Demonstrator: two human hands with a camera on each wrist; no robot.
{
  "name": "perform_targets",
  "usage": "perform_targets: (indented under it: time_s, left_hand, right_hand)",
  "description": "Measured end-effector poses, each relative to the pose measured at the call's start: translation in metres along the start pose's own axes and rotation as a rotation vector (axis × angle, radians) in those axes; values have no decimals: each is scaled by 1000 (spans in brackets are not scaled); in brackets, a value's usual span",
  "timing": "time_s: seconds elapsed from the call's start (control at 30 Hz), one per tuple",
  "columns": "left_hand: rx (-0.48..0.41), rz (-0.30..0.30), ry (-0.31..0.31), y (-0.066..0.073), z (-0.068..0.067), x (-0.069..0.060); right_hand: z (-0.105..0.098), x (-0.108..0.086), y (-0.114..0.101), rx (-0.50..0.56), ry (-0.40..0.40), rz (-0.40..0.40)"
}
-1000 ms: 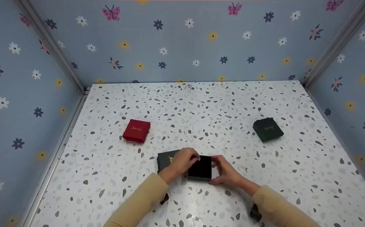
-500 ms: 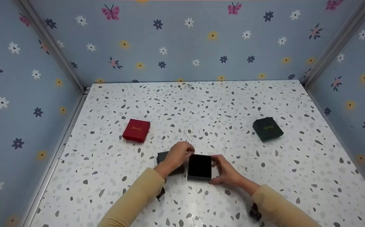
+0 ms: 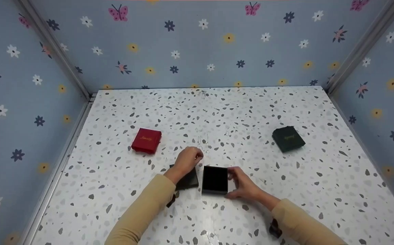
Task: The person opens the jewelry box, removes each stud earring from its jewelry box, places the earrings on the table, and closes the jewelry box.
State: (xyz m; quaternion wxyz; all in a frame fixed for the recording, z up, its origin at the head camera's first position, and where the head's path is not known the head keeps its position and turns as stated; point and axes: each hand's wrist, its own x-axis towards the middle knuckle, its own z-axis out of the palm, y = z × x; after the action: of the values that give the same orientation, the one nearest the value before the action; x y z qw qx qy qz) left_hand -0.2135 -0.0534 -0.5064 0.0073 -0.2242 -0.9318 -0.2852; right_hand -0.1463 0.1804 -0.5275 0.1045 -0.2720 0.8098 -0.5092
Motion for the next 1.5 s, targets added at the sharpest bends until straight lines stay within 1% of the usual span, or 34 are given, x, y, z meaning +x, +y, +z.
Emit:
perform_targets:
  time_s: [0.1, 0.33, 0.6, 0.77, 0.93, 1.03, 1.13, 1.2, 1.27, 1.37, 1.43, 1.5]
  left_hand:
    - [6, -24, 2, -5, 0, 3]
    - [37, -65, 26, -14, 2, 9]
    - [61, -111, 12, -20, 4, 18]
    - [62, -128, 0, -22, 4, 23]
    - [69, -172, -27, -24, 4, 28]
    - [86, -183, -32, -24, 5, 30]
    - [106, -184, -32, -24, 8, 32]
    - [110, -195, -33, -24, 9, 33]
    - [117, -202, -33, -23, 11, 34]
    - [107, -221, -38, -24, 13, 35]
    - [100, -227, -41, -25, 14, 35]
    - [88, -233, -44, -25, 14, 35]
  right_hand:
    - [0, 0, 0, -1, -3, 1]
    - [1, 1, 3, 27, 0, -30]
    - [1, 1, 3, 20, -3, 4]
    - [2, 1, 8, 25, 5, -13]
    - [4, 2, 28, 4, 14, -29]
    - [5, 2, 38, -14, 9, -10]
    - [4, 2, 40, -15, 7, -2]
    - [4, 2, 35, -20, 5, 12]
    - [4, 2, 34, -14, 5, 4]
    - [5, 3, 36, -3, 7, -9]
    - [6, 3, 41, 10, 7, -10]
    - [5, 3, 42, 7, 6, 12]
